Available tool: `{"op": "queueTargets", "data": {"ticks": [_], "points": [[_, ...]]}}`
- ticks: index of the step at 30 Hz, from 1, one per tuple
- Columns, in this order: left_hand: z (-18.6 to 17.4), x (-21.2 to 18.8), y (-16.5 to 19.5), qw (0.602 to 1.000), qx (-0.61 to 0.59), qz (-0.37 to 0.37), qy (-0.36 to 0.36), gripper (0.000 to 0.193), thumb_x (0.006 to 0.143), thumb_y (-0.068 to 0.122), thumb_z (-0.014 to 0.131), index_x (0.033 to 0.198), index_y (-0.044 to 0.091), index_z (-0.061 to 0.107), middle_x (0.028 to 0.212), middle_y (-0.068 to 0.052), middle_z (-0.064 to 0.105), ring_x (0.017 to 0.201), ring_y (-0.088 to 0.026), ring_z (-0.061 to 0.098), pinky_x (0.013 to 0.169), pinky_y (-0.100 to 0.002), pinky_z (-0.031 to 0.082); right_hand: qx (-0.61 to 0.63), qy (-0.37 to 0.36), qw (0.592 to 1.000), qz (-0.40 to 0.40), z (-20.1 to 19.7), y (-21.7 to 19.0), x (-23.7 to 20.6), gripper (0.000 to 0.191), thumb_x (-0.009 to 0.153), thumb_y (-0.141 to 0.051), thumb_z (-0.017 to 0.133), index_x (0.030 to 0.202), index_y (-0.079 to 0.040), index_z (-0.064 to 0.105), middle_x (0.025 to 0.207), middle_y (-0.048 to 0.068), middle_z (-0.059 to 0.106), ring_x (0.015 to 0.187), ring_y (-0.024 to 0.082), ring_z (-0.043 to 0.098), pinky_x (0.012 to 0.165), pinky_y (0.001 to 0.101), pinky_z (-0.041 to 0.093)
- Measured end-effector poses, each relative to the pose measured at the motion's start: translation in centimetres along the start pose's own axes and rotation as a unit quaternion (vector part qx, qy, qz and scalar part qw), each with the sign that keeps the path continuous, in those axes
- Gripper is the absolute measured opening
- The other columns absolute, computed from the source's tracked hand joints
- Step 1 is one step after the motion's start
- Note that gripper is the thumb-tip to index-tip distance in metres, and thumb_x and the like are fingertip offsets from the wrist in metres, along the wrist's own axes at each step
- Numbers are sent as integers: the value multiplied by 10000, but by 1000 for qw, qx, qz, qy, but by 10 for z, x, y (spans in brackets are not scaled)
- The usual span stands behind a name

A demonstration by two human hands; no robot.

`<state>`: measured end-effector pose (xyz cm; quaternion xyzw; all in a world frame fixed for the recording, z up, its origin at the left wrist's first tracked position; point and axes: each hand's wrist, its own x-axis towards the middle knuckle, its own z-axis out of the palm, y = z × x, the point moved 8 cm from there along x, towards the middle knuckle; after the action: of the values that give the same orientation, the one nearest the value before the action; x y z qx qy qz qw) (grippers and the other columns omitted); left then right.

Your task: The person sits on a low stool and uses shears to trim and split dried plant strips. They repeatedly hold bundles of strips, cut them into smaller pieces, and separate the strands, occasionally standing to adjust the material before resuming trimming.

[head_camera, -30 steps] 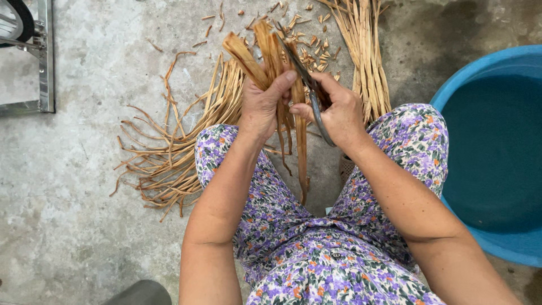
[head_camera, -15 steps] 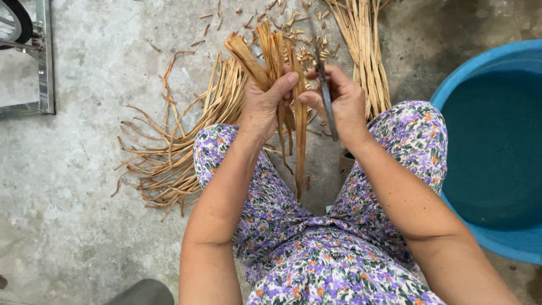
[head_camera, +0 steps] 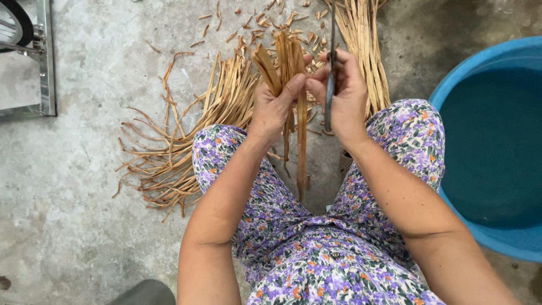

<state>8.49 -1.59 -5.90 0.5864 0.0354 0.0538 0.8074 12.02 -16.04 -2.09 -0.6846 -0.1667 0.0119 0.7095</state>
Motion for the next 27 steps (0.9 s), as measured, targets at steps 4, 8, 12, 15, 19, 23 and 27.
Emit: {"op": "queueTargets", "data": {"ticks": [4,8,12,15,19,23,27], "points": [[8,1,12,998,22,51,-8,395,1046,212,679,1400,44,629,1366,-31,683,1139,-95,659,965,-283,560,69,4,995,-72,-3,-12,-6,404,1038,38,758,1322,-88,499,1057,21,668,961,85,672,872,226,581],[25,-10,27,977,152,139,-58,323,1092,218,639,1356,32,648,1356,-17,641,1201,-139,622,1043,-317,526,56,-5,996,-73,-2,-9,-4,447,1011,70,793,1331,-77,518,1110,21,656,1067,104,663,968,258,591],[28,-17,32,950,247,175,-76,289,1122,268,596,1280,32,652,1198,-5,596,1119,-154,597,974,-330,506,50,24,996,-64,-7,-5,1,479,975,79,812,1309,-88,511,1063,2,645,990,79,634,888,220,552],[25,-14,13,984,142,62,-89,354,1113,349,557,1294,56,637,1108,15,590,1021,-116,575,903,-307,501,81,12,996,-36,-8,-1,5,438,996,81,782,1305,-89,522,1058,0,651,992,83,645,904,225,562],[15,-9,-10,996,-26,-66,-49,412,1069,396,533,1326,86,618,976,6,606,891,-99,548,793,-280,480,139,-9,990,1,-8,2,7,404,994,80,749,1286,-89,528,1025,-15,640,995,88,673,901,228,574],[0,-5,11,994,93,63,5,352,1128,378,548,1191,46,648,1020,20,633,918,-83,566,813,-257,487,104,-20,994,-15,-6,-1,6,423,985,83,780,1281,-89,533,1003,-28,629,925,66,618,831,213,541],[6,-6,10,995,81,63,-6,254,1038,261,676,1190,60,643,1029,21,662,928,-76,608,817,-247,521,126,-19,992,-11,-6,0,7,410,996,83,767,1288,-85,533,1016,-23,617,934,67,609,846,214,540]]}}
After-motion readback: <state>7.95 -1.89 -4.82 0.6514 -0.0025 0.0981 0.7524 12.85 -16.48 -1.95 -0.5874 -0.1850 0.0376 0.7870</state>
